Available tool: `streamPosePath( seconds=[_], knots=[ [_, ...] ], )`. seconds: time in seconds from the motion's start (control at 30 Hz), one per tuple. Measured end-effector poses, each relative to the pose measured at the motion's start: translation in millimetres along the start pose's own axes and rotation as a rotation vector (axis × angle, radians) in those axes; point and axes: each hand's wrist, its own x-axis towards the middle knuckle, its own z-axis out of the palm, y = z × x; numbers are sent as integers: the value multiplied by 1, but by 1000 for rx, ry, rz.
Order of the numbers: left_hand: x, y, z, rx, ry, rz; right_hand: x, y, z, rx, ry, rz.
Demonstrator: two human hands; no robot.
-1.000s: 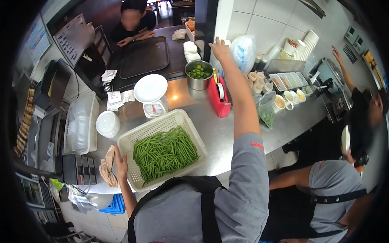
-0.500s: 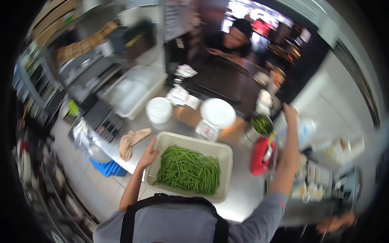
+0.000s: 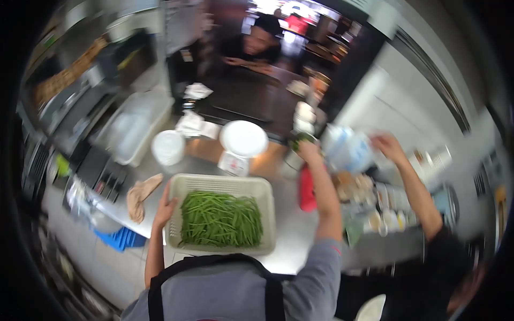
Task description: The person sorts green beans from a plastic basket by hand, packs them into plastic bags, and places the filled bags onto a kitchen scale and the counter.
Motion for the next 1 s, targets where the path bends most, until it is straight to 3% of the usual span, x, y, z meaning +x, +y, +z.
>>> streamPosePath(
  seconds=[0.03, 0.1, 0.13, 0.3, 0.53, 0.67, 0.8, 0.9, 1.0],
  knots=[
    [1, 2, 0, 81, -2, 21, 3, -2, 3, 20, -84, 29],
    [0, 19, 4, -81, -36, -3, -6, -16, 0, -152, -20, -61],
    [1, 19, 5, -51, -44, -5, -9, -27, -10, -103, -116, 12],
    [2, 17, 4, -25, -44, -32, -12, -41, 9, -245, 31, -11],
    [-1, 17, 5, -70, -37, -25, -23, -66, -6, -123, 9, 48],
    [2, 20, 5, -68, -37, -31, -26, -75, -15, -105, -130, 101],
    [1, 16, 4, -84, -46, -54, -27, -96, -10, 40, 58, -45],
    [2, 18, 2, -47, -40, -56, -49, -149, -51, 218, -76, -59],
    [1, 16, 3, 77, -10, -40, -93, -201, -106, 526, -404, -352]
  ],
)
